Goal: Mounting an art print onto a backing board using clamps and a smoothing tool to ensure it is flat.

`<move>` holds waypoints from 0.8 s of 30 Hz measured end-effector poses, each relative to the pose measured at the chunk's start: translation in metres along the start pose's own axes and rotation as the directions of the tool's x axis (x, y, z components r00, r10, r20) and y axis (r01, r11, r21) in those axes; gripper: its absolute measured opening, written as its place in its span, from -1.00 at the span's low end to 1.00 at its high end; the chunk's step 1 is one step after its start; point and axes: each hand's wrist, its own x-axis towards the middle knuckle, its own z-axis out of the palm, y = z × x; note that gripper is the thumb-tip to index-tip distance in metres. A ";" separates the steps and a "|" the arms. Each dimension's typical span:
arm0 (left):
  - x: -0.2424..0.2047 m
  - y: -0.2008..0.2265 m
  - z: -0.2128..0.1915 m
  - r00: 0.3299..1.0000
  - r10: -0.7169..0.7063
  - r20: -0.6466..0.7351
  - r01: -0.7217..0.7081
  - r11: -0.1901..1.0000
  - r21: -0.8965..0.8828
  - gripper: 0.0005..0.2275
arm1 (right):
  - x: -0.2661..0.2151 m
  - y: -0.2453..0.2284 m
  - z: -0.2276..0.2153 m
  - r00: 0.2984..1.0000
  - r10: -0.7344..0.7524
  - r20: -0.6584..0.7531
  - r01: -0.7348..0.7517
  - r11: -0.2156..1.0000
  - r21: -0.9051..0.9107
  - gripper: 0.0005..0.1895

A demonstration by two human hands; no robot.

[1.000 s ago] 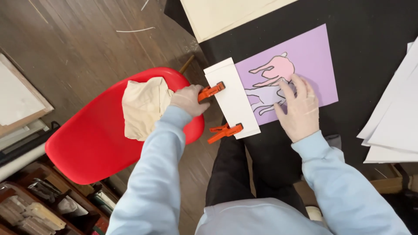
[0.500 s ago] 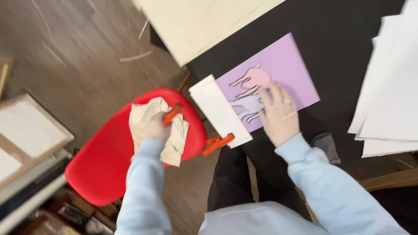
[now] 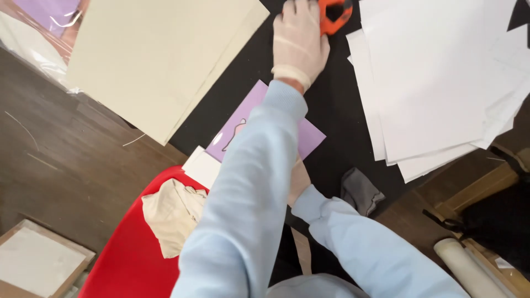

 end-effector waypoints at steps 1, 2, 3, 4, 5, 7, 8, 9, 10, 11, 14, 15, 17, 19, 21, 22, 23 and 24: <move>0.002 0.000 0.013 1.000 0.008 -0.007 -0.007 0.996 0.093 -0.46 | 0.001 0.003 0.002 0.999 0.037 0.005 -0.038 0.994 0.107 -0.61; 0.004 -0.001 0.025 1.000 0.017 -0.013 -0.014 0.983 0.184 -0.41 | 0.001 0.006 0.005 0.997 0.075 0.014 -0.076 0.974 0.212 -0.54; -0.006 -0.001 0.013 1.000 0.017 -0.005 -0.016 0.981 0.192 -0.41 | 0.004 0.002 0.002 0.997 0.076 0.018 -0.078 0.972 0.222 -0.54; -0.016 -0.002 -0.001 0.996 0.045 -0.073 -0.035 0.991 0.128 -0.36 | 0.008 -0.002 0.001 0.999 -0.022 -0.027 0.025 0.992 0.127 -0.62; -0.030 -0.004 -0.015 0.989 0.057 -0.140 -0.048 0.996 0.070 -0.30 | 0.009 -0.006 0.000 0.991 -0.124 -0.052 0.126 0.992 0.027 -0.69; -0.099 -0.006 -0.083 0.989 -0.049 -0.140 0.029 0.990 -0.141 -0.32 | 0.006 0.017 0.009 0.968 -0.244 0.063 0.243 0.841 -0.484 -0.64; -0.131 -0.006 -0.119 0.980 -0.144 -0.134 0.088 0.930 -0.356 -0.33 | 0.007 0.028 0.014 0.931 -0.301 0.208 0.326 0.423 -0.845 -0.59; -0.185 -0.030 -0.116 0.979 -0.151 -0.136 0.096 0.934 -0.344 -0.33 | 0.008 0.012 0.008 0.926 -0.309 0.217 0.339 0.427 -0.838 -0.59; -0.240 -0.047 -0.119 0.928 -0.368 -0.061 0.331 0.889 -0.316 -0.40 | 0.009 -0.002 0.002 0.905 -0.386 0.181 0.365 0.483 -0.796 -0.53; -0.297 -0.054 -0.126 0.822 -0.569 0.014 0.550 0.787 -0.278 -0.46 | 0.007 -0.015 -0.005 0.882 -0.450 0.141 0.392 0.532 -0.751 -0.48; -0.408 -0.078 -0.097 0.732 -0.631 0.256 0.681 0.688 -0.253 -0.30 | 0.009 -0.015 -0.006 0.909 -0.365 0.202 0.369 0.476 -0.799 -0.50; -0.417 -0.078 -0.092 0.717 -0.652 0.245 0.697 0.676 -0.241 -0.30 | 0.007 -0.020 -0.006 0.900 -0.374 0.225 0.395 0.476 -0.786 -0.50; -0.431 -0.084 -0.079 0.616 -0.600 0.510 0.770 0.595 -0.231 -0.19 | 0.006 -0.029 -0.009 0.910 -0.371 0.183 0.380 0.575 -0.725 -0.44; -0.421 -0.093 -0.065 0.543 -0.590 0.598 0.808 0.562 -0.180 -0.28 | 0.008 -0.031 -0.006 0.907 -0.375 0.194 0.389 0.563 -0.730 -0.43; -0.426 -0.096 -0.050 0.465 -0.570 0.677 0.839 0.529 -0.130 -0.36 | 0.005 -0.029 -0.005 0.902 -0.379 0.207 0.398 0.546 -0.737 -0.42; -0.433 -0.098 -0.043 0.486 -0.546 0.683 0.819 0.557 -0.137 -0.44 | 0.004 -0.028 -0.004 0.907 -0.370 0.202 0.389 0.549 -0.740 -0.41; -0.438 -0.104 -0.037 0.509 -0.515 0.690 0.793 0.593 -0.142 -0.52 | 0.004 -0.028 -0.002 0.914 -0.361 0.188 0.373 0.556 -0.743 -0.40; -0.435 -0.107 -0.037 0.512 -0.514 0.688 0.791 0.594 -0.144 -0.52 | 0.007 -0.029 -0.002 0.913 -0.362 0.187 0.372 0.555 -0.744 -0.40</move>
